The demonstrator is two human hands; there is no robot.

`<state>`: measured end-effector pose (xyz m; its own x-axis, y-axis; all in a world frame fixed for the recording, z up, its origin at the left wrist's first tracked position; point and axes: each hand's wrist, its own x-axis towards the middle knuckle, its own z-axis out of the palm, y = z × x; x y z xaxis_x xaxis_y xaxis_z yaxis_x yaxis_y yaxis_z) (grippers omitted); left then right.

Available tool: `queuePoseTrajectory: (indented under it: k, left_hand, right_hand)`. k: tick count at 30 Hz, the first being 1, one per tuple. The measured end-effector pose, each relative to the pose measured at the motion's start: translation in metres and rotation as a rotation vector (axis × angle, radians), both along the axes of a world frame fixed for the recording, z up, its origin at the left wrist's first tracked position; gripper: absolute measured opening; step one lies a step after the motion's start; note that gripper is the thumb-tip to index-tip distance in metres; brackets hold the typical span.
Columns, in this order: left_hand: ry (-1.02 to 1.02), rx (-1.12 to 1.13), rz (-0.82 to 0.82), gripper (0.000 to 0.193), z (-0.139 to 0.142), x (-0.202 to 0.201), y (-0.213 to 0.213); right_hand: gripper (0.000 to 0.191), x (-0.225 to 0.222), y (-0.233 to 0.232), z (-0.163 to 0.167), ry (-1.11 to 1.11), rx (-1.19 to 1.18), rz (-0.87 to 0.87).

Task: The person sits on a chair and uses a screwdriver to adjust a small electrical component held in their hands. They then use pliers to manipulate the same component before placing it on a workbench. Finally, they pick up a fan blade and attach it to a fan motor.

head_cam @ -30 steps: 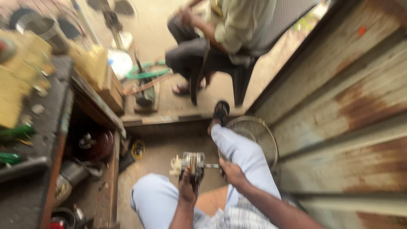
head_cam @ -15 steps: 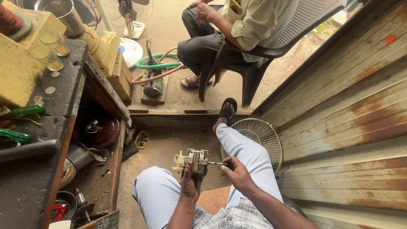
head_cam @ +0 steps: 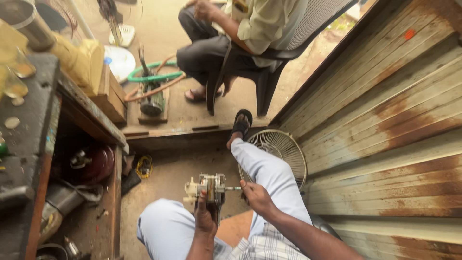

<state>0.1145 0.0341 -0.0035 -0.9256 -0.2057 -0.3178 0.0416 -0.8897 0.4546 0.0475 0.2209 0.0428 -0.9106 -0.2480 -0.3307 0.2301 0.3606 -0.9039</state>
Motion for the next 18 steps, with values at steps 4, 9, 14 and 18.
queuePoseTrajectory:
  k: [4, 9, 14, 18]
  left_hand:
    - [0.032, 0.036, 0.03, 0.053, -0.006, 0.001, 0.0]
    - [-0.027, 0.043, 0.022, 0.055, -0.007, -0.007, -0.005]
    - [-0.011, 0.079, 0.025, 0.057, -0.002, -0.008, -0.005]
    - [-0.046, 0.1, 0.031, 0.06, 0.002, -0.013, -0.006]
  right_hand:
    - [0.049, 0.003, -0.001, -0.001, -0.062, -0.134, -0.027]
    - [0.046, -0.006, -0.006, -0.001, -0.033, -0.08, -0.038]
    - [0.032, -0.016, -0.005, 0.004, -0.021, -0.187, 0.047]
    - [0.018, -0.017, -0.007, 0.016, -0.016, -0.219, 0.088]
